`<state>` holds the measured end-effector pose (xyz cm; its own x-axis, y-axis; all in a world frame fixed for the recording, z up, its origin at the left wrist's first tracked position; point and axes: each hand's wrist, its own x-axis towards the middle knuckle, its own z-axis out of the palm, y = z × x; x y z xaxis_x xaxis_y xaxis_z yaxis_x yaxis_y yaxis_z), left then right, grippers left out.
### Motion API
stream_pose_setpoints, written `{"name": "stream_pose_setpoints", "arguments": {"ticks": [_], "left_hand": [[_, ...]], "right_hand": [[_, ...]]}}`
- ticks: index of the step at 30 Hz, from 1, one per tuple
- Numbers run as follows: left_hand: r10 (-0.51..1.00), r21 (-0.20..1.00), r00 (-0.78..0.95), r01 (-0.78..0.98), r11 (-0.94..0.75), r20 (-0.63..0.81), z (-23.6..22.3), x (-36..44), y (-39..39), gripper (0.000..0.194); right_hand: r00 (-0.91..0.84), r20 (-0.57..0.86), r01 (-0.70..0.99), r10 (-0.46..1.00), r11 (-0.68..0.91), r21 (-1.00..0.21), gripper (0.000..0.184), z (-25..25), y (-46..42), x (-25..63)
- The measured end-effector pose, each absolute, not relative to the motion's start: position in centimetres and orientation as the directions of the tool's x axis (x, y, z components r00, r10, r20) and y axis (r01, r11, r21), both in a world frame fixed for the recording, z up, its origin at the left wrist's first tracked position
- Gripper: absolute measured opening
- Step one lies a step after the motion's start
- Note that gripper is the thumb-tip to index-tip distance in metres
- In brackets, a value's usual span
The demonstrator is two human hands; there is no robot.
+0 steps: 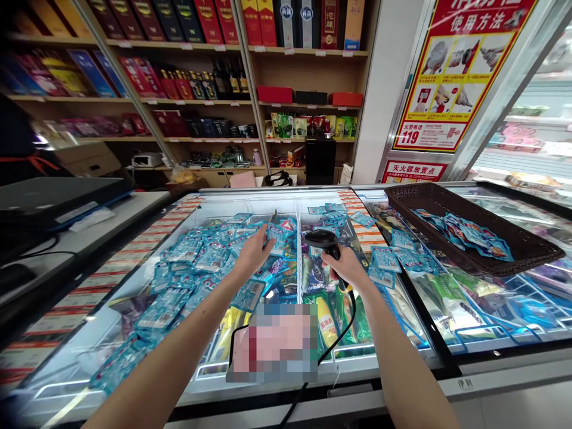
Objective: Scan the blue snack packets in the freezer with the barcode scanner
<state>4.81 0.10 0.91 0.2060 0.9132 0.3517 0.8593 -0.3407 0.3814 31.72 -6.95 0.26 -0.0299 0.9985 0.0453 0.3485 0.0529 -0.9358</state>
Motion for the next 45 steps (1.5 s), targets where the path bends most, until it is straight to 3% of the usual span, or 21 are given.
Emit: {"name": "stream_pose_setpoints", "arguments": {"ticks": [6, 9, 13, 16, 23, 27, 34, 45], "left_hand": [[0.884, 0.116, 0.045, 0.987, -0.111, 0.465, 0.8, 2.4, -2.1, 0.054], [0.849, 0.035, 0.243, 0.955, -0.293, 0.469, 0.5, 2.3, -2.8, 0.050], [0.773, -0.034, 0.533, 0.830, -0.557, 0.343, -0.6, 2.7, -2.8, 0.043], [0.810, -0.032, 0.509, 0.851, -0.524, 0.291, -1.1, 2.7, -2.6, 0.041], [0.843, -0.097, 0.404, 0.913, -0.396, 0.354, 0.1, 3.2, -1.9, 0.036], [0.840, -0.056, 0.403, 0.910, -0.412, 0.364, 0.0, 4.7, -0.9, 0.049], [0.850, 0.156, 0.462, 0.848, -0.507, 0.251, -0.4, 9.5, 4.2, 0.070], [0.868, 0.324, 0.476, 0.806, -0.495, 0.141, -1.8, 20.9, 17.4, 0.078]], "right_hand": [[-0.055, 0.012, 0.311, 0.998, 0.029, -0.950, 0.030, -0.4, -6.5, 32.8], [-0.047, 0.010, 0.302, 0.999, 0.024, -0.953, 0.029, -0.8, -6.3, 33.1], [-0.084, 0.014, 0.286, 0.996, 0.038, -0.957, 0.028, -0.7, -6.4, 33.3], [-0.083, -0.004, 0.263, 0.997, 0.018, -0.965, 0.029, -0.5, -6.5, 33.3], [-0.046, -0.023, 0.262, 0.999, -0.010, -0.965, 0.029, -0.1, -6.5, 33.4], [0.045, 0.006, 0.198, 0.999, -0.003, -0.980, 0.031, 0.5, -6.4, 33.5], [0.280, 0.016, 0.033, 0.960, 0.007, -0.999, 0.033, 0.8, -5.4, 34.2], [0.315, 0.007, 0.041, 0.949, -0.007, -0.999, 0.036, 1.3, -4.7, 34.6]]}}
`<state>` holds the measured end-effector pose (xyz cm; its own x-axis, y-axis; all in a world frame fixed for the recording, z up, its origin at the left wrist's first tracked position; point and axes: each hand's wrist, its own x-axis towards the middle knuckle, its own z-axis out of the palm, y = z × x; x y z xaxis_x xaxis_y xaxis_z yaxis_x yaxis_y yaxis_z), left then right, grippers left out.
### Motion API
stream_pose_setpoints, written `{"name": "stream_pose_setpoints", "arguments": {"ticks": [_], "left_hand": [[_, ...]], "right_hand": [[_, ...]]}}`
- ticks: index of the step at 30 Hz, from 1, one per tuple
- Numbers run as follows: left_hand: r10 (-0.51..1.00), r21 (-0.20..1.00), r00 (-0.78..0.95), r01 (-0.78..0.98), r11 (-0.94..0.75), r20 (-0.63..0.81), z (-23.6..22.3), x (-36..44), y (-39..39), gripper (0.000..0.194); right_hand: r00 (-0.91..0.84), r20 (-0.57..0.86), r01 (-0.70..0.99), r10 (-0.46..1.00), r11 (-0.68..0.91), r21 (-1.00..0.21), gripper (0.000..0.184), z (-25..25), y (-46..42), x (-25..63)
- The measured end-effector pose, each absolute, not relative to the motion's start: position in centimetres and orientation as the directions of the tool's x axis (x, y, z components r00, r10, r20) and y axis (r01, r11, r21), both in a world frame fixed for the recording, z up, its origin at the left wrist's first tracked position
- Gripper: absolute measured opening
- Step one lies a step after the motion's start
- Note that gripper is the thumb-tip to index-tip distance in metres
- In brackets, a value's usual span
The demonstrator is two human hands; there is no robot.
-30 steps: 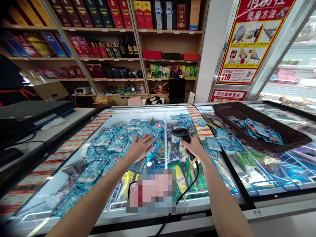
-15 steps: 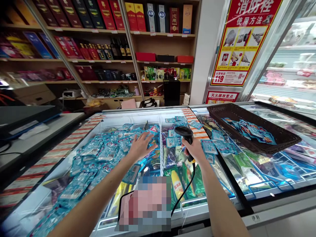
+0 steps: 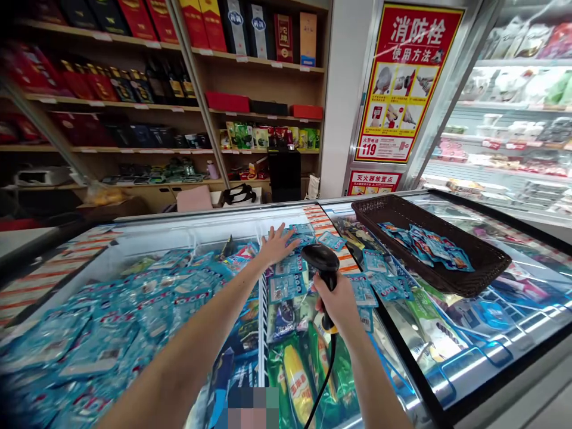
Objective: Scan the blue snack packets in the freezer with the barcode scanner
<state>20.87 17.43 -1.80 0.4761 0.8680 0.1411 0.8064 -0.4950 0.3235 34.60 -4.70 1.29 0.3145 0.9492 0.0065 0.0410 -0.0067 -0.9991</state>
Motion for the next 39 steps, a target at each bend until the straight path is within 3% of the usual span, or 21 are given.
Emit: {"name": "stream_pose_setpoints", "arguments": {"ticks": [9, 19, 24, 29, 33, 39], "left_hand": [[0.851, 0.223, 0.523, 0.837, -0.500, -0.052, -0.9, 24.4, 20.3, 0.080], [0.773, 0.166, 0.633, 0.760, -0.628, 0.024, -0.5, 18.1, 9.3, 0.066], [0.659, 0.141, 0.735, 0.643, -0.753, 0.161, 0.7, 21.5, 11.3, 0.055], [0.528, 0.147, 0.848, 0.518, -0.843, 0.043, -0.2, 27.5, 15.1, 0.056], [0.534, 0.080, 0.844, 0.529, -0.845, 0.056, -0.5, 29.3, 15.8, 0.049], [0.608, 0.051, 0.789, 0.606, -0.794, 0.095, 0.4, 25.5, 14.4, 0.042]], "right_hand": [[0.443, 0.004, 0.037, 0.896, -0.014, -0.999, 0.047, 0.0, -3.3, 34.7], [0.482, 0.003, 0.047, 0.876, -0.022, -0.999, 0.038, 0.8, -4.2, 34.8], [0.571, -0.017, -0.039, 0.821, 0.006, -0.999, 0.037, 0.9, -4.2, 35.0], [0.581, -0.070, -0.080, 0.811, -0.028, -0.996, 0.036, 0.7, -3.8, 35.7], [0.574, -0.091, -0.084, 0.813, -0.051, -0.995, 0.037, 0.8, -3.7, 36.2], [0.554, -0.062, -0.037, 0.830, -0.050, -0.998, 0.038, 1.1, -3.9, 36.1]]}}
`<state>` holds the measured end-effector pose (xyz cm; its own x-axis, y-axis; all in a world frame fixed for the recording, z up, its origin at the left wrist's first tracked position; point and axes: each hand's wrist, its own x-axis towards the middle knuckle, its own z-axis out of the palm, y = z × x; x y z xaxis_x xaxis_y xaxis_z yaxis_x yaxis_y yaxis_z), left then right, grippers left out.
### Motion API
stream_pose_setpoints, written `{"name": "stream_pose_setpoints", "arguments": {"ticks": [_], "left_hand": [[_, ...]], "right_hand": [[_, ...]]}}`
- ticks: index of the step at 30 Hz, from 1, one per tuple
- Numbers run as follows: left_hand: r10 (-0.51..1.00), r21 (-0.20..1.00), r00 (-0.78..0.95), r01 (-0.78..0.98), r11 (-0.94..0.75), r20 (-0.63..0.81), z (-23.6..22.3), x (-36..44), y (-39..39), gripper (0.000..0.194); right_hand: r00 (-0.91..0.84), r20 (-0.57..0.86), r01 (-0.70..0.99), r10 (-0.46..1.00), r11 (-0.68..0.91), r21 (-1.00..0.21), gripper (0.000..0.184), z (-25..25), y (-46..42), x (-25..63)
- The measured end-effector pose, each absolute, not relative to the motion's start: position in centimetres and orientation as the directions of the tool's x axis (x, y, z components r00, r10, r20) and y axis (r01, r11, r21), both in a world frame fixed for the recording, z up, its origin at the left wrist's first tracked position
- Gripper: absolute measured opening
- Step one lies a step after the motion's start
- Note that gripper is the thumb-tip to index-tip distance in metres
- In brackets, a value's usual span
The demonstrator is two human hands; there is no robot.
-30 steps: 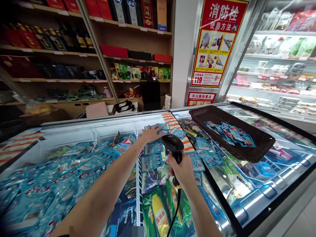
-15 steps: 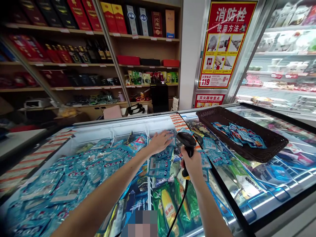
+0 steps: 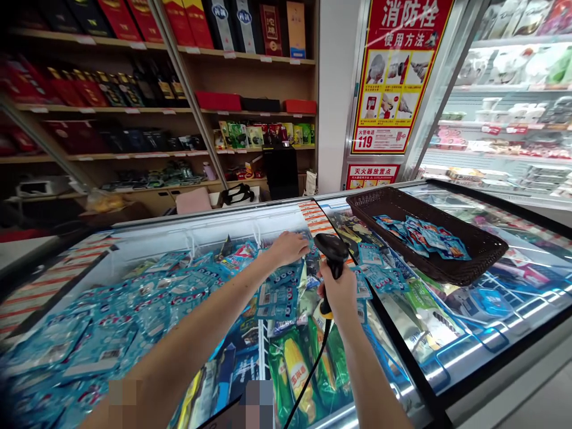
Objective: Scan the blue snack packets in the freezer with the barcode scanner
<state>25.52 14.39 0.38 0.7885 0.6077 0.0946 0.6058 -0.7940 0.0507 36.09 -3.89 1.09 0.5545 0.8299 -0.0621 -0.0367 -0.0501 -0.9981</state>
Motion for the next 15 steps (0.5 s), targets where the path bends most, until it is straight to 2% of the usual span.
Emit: {"name": "stream_pose_setpoints", "arguments": {"ticks": [3, 7, 9, 11, 15], "left_hand": [[0.658, 0.060, 0.746, 0.656, -0.752, 0.098, 0.2, 23.9, 14.1, 0.041], [0.675, 0.094, 0.735, 0.668, -0.738, 0.067, -0.2, 23.9, 14.7, 0.061], [0.681, 0.102, 0.729, 0.674, -0.732, 0.071, 0.0, 24.4, 14.9, 0.066], [0.694, 0.108, 0.711, 0.686, -0.720, 0.114, 0.5, 24.7, 14.8, 0.060], [0.735, 0.157, 0.635, 0.721, -0.675, 0.239, 2.1, 23.2, 13.6, 0.033]], "right_hand": [[0.535, -0.035, 0.008, 0.844, -0.047, -0.999, 0.037, 1.0, -4.0, 35.9], [0.523, -0.028, 0.055, 0.852, -0.067, -0.996, 0.038, 0.7, -4.0, 35.6], [0.527, -0.031, 0.069, 0.849, -0.079, -0.995, 0.038, 0.6, -3.9, 35.5], [0.537, -0.020, 0.073, 0.843, -0.070, -0.995, 0.038, 0.7, -4.0, 35.4], [0.547, 0.009, 0.076, 0.837, -0.038, -0.996, 0.037, 1.0, -4.3, 35.0]]}}
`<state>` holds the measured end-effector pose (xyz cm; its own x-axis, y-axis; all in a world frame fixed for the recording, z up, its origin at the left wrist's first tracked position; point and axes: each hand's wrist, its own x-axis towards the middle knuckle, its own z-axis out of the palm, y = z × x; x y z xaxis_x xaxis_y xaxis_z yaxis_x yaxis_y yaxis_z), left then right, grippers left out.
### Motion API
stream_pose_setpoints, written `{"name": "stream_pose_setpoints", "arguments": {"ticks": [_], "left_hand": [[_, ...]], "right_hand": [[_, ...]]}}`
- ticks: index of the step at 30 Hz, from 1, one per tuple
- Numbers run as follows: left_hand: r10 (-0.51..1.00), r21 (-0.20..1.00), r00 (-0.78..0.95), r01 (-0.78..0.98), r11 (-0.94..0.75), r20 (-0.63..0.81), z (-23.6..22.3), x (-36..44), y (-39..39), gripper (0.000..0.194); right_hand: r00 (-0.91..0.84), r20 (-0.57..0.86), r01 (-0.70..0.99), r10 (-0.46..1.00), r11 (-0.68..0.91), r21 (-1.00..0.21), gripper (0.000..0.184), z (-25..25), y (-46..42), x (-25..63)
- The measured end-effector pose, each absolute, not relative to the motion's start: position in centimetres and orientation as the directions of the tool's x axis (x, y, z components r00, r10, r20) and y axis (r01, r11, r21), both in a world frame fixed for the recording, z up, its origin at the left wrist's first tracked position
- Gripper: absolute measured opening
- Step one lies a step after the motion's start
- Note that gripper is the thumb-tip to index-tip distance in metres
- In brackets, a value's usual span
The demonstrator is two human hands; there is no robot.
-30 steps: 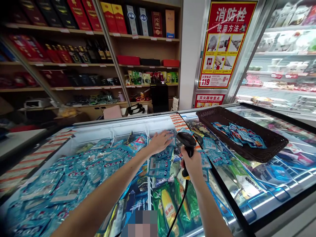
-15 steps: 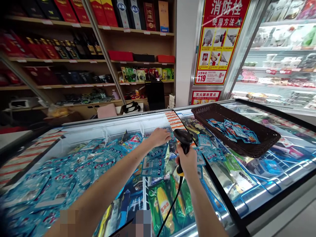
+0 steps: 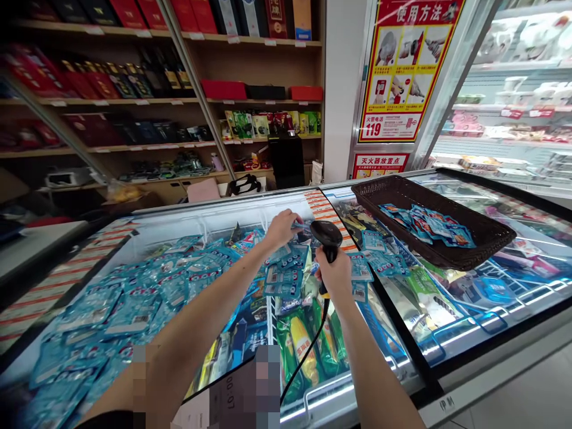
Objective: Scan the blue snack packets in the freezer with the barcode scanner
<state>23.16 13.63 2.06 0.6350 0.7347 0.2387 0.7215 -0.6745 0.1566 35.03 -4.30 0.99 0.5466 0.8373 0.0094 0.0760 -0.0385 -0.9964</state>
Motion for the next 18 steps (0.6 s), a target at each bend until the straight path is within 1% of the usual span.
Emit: {"name": "stream_pose_setpoints", "arguments": {"ticks": [1, 3, 4, 6, 8, 12, 15, 18], "left_hand": [[0.749, 0.188, 0.603, 0.730, -0.657, 0.275, 2.4, 22.3, 13.2, 0.033], [0.785, 0.389, 0.456, 0.691, -0.609, 0.419, 2.7, 20.1, 12.1, 0.034], [0.801, 0.479, 0.394, 0.650, -0.590, 0.451, 2.7, 18.8, 11.5, 0.034], [0.847, 0.638, 0.303, 0.560, -0.529, 0.437, 2.6, 16.0, 10.1, 0.035], [0.891, 0.752, 0.244, 0.479, -0.454, 0.382, 2.3, 13.3, 8.5, 0.036], [0.939, 0.867, 0.142, 0.361, -0.344, 0.313, 1.8, 9.2, 5.0, 0.036], [0.959, 0.939, 0.090, 0.198, -0.281, 0.268, 1.2, 7.9, 2.8, 0.037], [0.977, 0.977, 0.058, 0.051, -0.208, 0.205, 0.1, 8.0, 1.6, 0.036]], "right_hand": [[0.539, 0.017, 0.079, 0.842, -0.031, -0.996, 0.037, 1.1, -4.4, 34.9], [0.514, 0.054, 0.098, 0.856, 0.004, -0.995, 0.037, 1.2, -4.7, 34.4], [0.496, 0.084, 0.116, 0.864, 0.030, -0.993, 0.037, 1.2, -4.9, 34.1], [0.419, 0.118, 0.144, 0.900, 0.062, -0.988, 0.037, 1.2, -5.3, 33.4], [0.327, 0.125, 0.173, 0.937, 0.071, -0.982, 0.036, 1.1, -5.8, 32.7], [0.229, 0.110, 0.220, 0.967, 0.058, -0.974, 0.033, 1.3, -6.6, 32.2], [0.166, 0.076, 0.165, 0.983, 0.048, -0.985, 0.032, 1.5, -7.0, 32.6], [0.101, 0.066, 0.137, 0.993, 0.052, -0.989, 0.030, 1.5, -7.1, 33.0]]}}
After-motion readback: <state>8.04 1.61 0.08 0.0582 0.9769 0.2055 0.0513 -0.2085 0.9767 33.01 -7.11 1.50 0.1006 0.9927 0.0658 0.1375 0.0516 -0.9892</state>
